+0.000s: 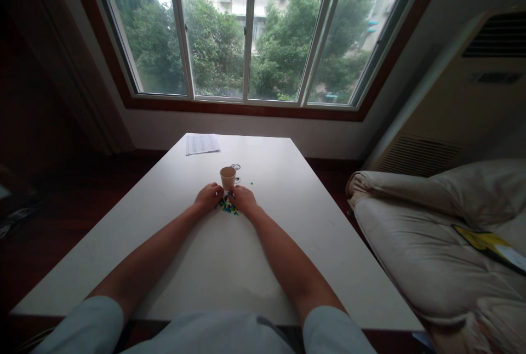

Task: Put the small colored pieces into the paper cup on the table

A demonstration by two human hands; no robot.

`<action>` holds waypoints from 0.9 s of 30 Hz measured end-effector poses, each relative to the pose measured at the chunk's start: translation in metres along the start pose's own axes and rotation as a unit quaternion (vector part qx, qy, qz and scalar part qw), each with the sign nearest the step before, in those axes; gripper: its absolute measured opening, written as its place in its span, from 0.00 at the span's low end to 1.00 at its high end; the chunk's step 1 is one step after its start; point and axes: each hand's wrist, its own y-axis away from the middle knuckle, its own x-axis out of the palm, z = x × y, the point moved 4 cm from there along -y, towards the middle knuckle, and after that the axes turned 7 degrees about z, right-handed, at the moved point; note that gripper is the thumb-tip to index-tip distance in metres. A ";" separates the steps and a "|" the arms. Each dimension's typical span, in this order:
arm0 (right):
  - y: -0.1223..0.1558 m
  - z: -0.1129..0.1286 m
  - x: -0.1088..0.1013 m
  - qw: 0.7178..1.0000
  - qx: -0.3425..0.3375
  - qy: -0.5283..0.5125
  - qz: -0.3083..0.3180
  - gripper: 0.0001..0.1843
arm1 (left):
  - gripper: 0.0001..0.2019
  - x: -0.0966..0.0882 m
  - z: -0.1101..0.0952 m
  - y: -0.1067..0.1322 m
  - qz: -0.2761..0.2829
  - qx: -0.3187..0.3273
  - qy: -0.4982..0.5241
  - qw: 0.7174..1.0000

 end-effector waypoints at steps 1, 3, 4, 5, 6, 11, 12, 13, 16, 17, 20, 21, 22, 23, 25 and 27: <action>0.000 0.001 0.000 1.000 -0.002 0.000 0.000 0.12 | 0.11 0.000 0.000 0.000 0.000 0.000 0.000 1.000; 0.001 0.002 -0.001 1.000 -0.003 0.001 0.000 0.12 | 0.11 0.000 -0.001 0.000 0.002 -0.004 0.001 1.000; 0.001 0.002 -0.002 1.000 -0.003 0.002 0.000 0.12 | 0.11 0.000 -0.001 0.000 0.003 -0.005 0.002 1.000; 0.001 0.002 -0.002 1.000 -0.001 0.002 0.001 0.12 | 0.11 -0.001 -0.001 0.000 0.003 -0.004 0.003 1.000; 0.001 0.003 -0.002 1.000 0.002 0.003 0.002 0.11 | 0.11 -0.001 -0.001 0.000 0.002 -0.003 0.004 1.000; -0.001 0.001 0.000 1.000 0.010 -0.004 0.005 0.11 | 0.11 0.000 -0.001 0.000 0.004 -0.002 0.001 1.000; -0.001 0.000 0.001 1.000 0.013 -0.007 0.003 0.11 | 0.11 0.000 -0.001 0.000 0.004 0.000 0.001 1.000; -0.002 -0.001 0.002 1.000 0.019 -0.012 -0.001 0.12 | 0.11 0.000 -0.001 0.000 0.004 0.004 0.000 1.000; -0.005 -0.003 0.004 0.999 0.042 -0.018 -0.007 0.12 | 0.10 0.000 -0.002 0.001 0.002 0.012 0.002 1.000; -0.005 -0.003 0.004 0.999 0.047 -0.017 -0.005 0.12 | 0.10 -0.001 -0.002 0.001 0.003 0.010 0.002 1.000; -0.006 -0.003 0.005 0.999 0.053 -0.008 0.006 0.09 | 0.10 -0.001 -0.002 0.001 0.008 0.000 0.002 1.000; -0.005 -0.002 0.005 0.999 0.051 -0.007 0.006 0.09 | 0.10 -0.001 -0.002 0.001 0.009 -0.001 0.004 1.000; -0.005 -0.002 0.004 0.999 0.050 -0.006 0.005 0.09 | 0.09 -0.002 -0.002 0.001 0.008 -0.001 0.006 1.000; -0.004 -0.001 0.004 0.999 0.047 -0.006 0.004 0.09 | 0.09 -0.002 -0.003 0.001 0.005 0.000 0.010 1.000; -0.003 0.000 0.003 0.999 0.043 -0.007 -0.005 0.09 | 0.09 -0.004 -0.003 0.002 -0.010 -0.002 0.018 1.000; -0.003 0.000 0.002 0.999 0.045 -0.011 -0.023 0.10 | 0.09 -0.008 -0.004 0.002 -0.032 -0.006 0.029 0.999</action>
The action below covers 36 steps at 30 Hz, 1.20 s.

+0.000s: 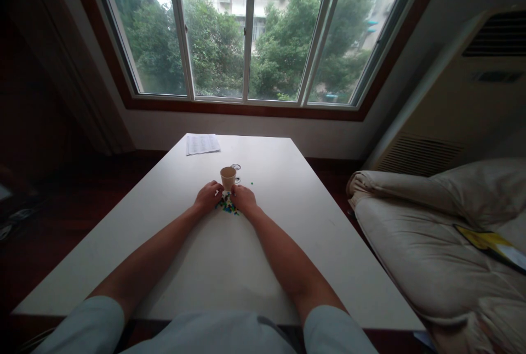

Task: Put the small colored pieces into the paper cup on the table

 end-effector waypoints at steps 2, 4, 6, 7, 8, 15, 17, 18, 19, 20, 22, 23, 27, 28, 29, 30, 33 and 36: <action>0.000 0.000 -0.002 1.000 0.006 -0.009 -0.027 0.13 | 0.10 -0.005 -0.001 0.001 -0.030 -0.001 0.011 0.999; 0.000 -0.002 -0.006 0.998 0.014 -0.024 -0.065 0.14 | 0.12 -0.009 -0.004 0.002 -0.060 0.006 0.023 0.998; 0.001 -0.005 -0.012 0.992 0.016 -0.044 -0.114 0.14 | 0.16 -0.013 -0.005 0.003 -0.085 0.008 0.033 0.996; 0.003 -0.006 -0.015 0.989 0.014 -0.055 -0.140 0.14 | 0.18 -0.015 -0.006 0.004 -0.094 0.009 0.037 0.995; 0.004 -0.007 -0.017 0.984 0.009 -0.067 -0.162 0.15 | 0.20 -0.016 -0.007 0.004 -0.101 0.011 0.040 0.994; 0.010 -0.004 -0.025 0.974 -0.047 -0.086 -0.203 0.23 | 0.25 -0.018 -0.011 0.005 -0.132 0.046 0.047 0.989; 0.010 -0.003 -0.024 0.974 -0.054 -0.084 -0.201 0.25 | 0.25 -0.017 -0.011 0.005 -0.130 0.048 0.046 0.989; 0.009 -0.003 -0.023 0.975 -0.057 -0.086 -0.199 0.25 | 0.25 -0.017 -0.011 0.005 -0.128 0.050 0.046 0.989; 0.008 -0.004 -0.022 0.975 -0.060 -0.088 -0.197 0.26 | 0.26 -0.016 -0.010 0.005 -0.127 0.052 0.047 0.989; 0.008 -0.004 -0.021 0.974 -0.062 -0.091 -0.196 0.26 | 0.27 -0.015 -0.010 0.004 -0.125 0.054 0.048 0.989; 0.006 -0.006 -0.019 0.973 -0.068 -0.099 -0.197 0.26 | 0.28 -0.013 -0.009 0.004 -0.122 0.057 0.051 0.990; 0.006 -0.007 -0.019 0.972 -0.071 -0.103 -0.199 0.26 | 0.29 -0.012 -0.009 0.004 -0.120 0.058 0.054 0.990; 0.003 -0.010 -0.018 0.969 -0.074 -0.123 -0.199 0.26 | 0.27 -0.009 -0.011 0.002 -0.118 0.059 0.068 0.989; 0.002 -0.010 -0.018 0.969 -0.073 -0.129 -0.197 0.26 | 0.26 -0.009 -0.012 0.001 -0.120 0.061 0.070 0.988; 0.001 -0.009 -0.018 0.969 -0.074 -0.134 -0.194 0.25 | 0.24 -0.009 -0.014 0.000 -0.123 0.061 0.072 0.988; 0.001 -0.008 -0.018 0.969 -0.078 -0.139 -0.191 0.24 | 0.22 -0.009 -0.016 -0.001 -0.126 0.060 0.075 0.987; -0.001 -0.003 -0.018 0.968 -0.096 -0.157 -0.173 0.19 | 0.16 -0.009 -0.019 -0.003 -0.126 0.049 0.085 0.987; -0.001 -0.002 -0.017 0.967 -0.107 -0.169 -0.161 0.15 | 0.13 -0.008 -0.018 -0.003 -0.118 0.044 0.096 0.987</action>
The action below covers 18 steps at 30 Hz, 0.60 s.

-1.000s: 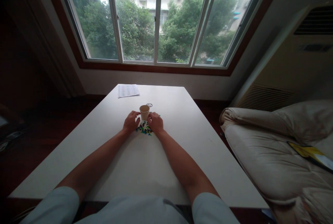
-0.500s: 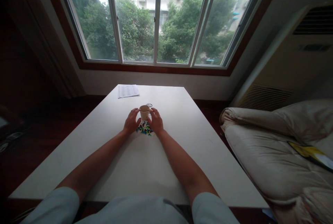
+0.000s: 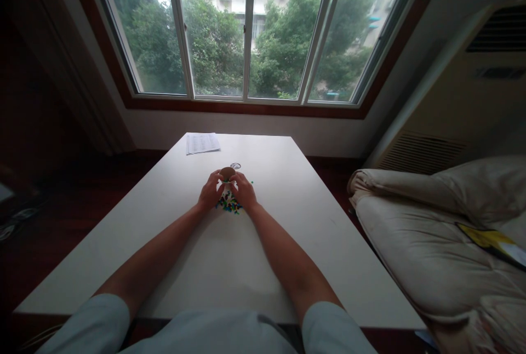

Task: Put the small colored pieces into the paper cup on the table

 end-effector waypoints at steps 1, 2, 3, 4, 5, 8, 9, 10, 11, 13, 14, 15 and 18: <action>0.000 0.000 0.000 1.000 -0.002 -0.001 -0.002 0.14 | 0.12 0.000 0.001 0.000 -0.001 0.003 0.005 1.000; 0.001 -0.001 0.000 1.000 -0.006 -0.003 -0.006 0.13 | 0.12 0.000 0.001 0.000 -0.005 0.008 0.012 1.000; 0.001 -0.001 -0.001 1.000 -0.012 -0.007 -0.012 0.12 | 0.13 0.000 0.002 0.000 -0.011 0.016 0.019 1.000; 0.001 -0.002 -0.001 0.999 -0.021 -0.015 -0.020 0.11 | 0.14 0.000 0.003 0.000 -0.019 0.027 0.027 0.999; 0.001 -0.003 -0.001 0.999 -0.034 -0.027 -0.030 0.11 | 0.15 0.000 0.003 0.000 -0.029 0.038 0.035 0.998; 0.000 -0.004 -0.001 0.991 -0.080 -0.076 -0.073 0.08 | 0.18 0.001 0.006 0.000 -0.048 0.067 0.053 0.995; 0.000 -0.005 -0.001 0.988 -0.092 -0.090 -0.086 0.08 | 0.18 0.001 0.007 0.000 -0.050 0.071 0.057 0.995; 0.000 -0.006 0.000 0.985 -0.098 -0.101 -0.096 0.08 | 0.18 0.002 0.008 -0.001 -0.050 0.071 0.060 0.994; 0.000 -0.007 0.000 0.984 -0.100 -0.109 -0.101 0.08 | 0.17 0.002 0.010 0.000 -0.051 0.067 0.062 0.995; 0.000 -0.008 0.002 0.983 -0.096 -0.118 -0.105 0.08 | 0.16 0.002 0.012 0.000 -0.055 0.057 0.061 0.995; 0.000 -0.009 0.002 0.983 -0.093 -0.120 -0.106 0.07 | 0.15 0.002 0.013 0.000 -0.058 0.052 0.058 0.995; 0.001 -0.009 0.003 0.983 -0.089 -0.122 -0.106 0.07 | 0.15 0.002 0.013 0.000 -0.061 0.048 0.055 0.995; 0.002 -0.011 0.003 0.983 -0.077 -0.123 -0.111 0.07 | 0.13 0.002 0.013 0.000 -0.071 0.038 0.044 0.996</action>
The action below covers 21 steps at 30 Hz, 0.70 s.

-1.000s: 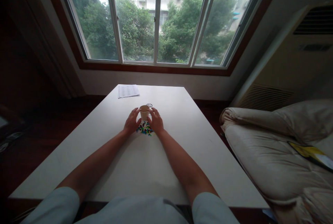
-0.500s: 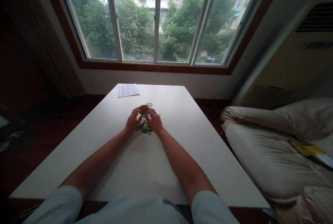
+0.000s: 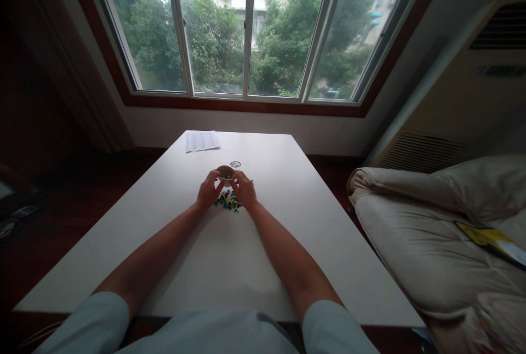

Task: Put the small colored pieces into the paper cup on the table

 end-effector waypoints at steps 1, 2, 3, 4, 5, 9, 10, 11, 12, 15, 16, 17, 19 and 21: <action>0.000 -0.001 0.000 1.000 0.003 0.000 -0.002 0.07 | 0.12 0.000 0.000 0.000 -0.003 -0.004 -0.003 1.000; 0.000 -0.001 0.000 1.000 0.006 0.001 -0.004 0.08 | 0.12 0.000 0.000 0.000 -0.005 -0.008 -0.005 1.000; 0.000 -0.002 0.000 1.000 0.008 0.002 -0.006 0.08 | 0.11 0.000 0.001 0.000 -0.006 -0.012 -0.007 1.000; 0.000 -0.002 0.001 1.000 0.011 0.003 -0.007 0.08 | 0.11 0.001 0.001 -0.001 -0.006 -0.017 -0.007 1.000; 0.000 -0.003 0.001 1.000 0.015 0.004 -0.008 0.08 | 0.10 0.001 0.002 -0.001 -0.006 -0.021 -0.007 1.000; -0.001 -0.007 0.003 1.000 0.028 0.005 -0.013 0.09 | 0.11 0.002 0.004 -0.001 -0.004 -0.029 0.004 1.000; -0.001 -0.008 0.004 0.999 0.029 0.004 -0.013 0.09 | 0.11 0.002 0.006 -0.001 -0.003 -0.033 0.008 0.999; -0.002 -0.008 0.004 0.999 0.029 0.002 -0.013 0.10 | 0.11 0.003 0.007 -0.001 -0.002 -0.040 0.012 0.999; -0.002 -0.009 0.004 1.000 0.028 0.001 -0.013 0.10 | 0.12 0.004 0.009 -0.001 -0.001 -0.047 0.016 0.999; -0.002 -0.011 0.004 1.000 0.024 0.001 -0.013 0.12 | 0.15 0.006 0.013 -0.001 0.008 -0.061 0.035 0.997; -0.002 -0.012 0.003 1.000 0.025 0.002 -0.014 0.12 | 0.17 0.007 0.014 -0.001 0.012 -0.060 0.044 0.997; -0.002 -0.013 0.003 1.000 0.027 0.003 -0.015 0.13 | 0.18 0.008 0.015 -0.002 0.014 -0.057 0.053 0.997; -0.002 -0.014 0.002 0.999 0.033 0.008 -0.018 0.13 | 0.21 0.009 0.015 -0.002 0.014 -0.049 0.067 0.996; -0.002 -0.013 0.001 0.999 0.035 0.015 -0.017 0.14 | 0.23 0.009 0.015 -0.003 0.008 -0.039 0.073 0.997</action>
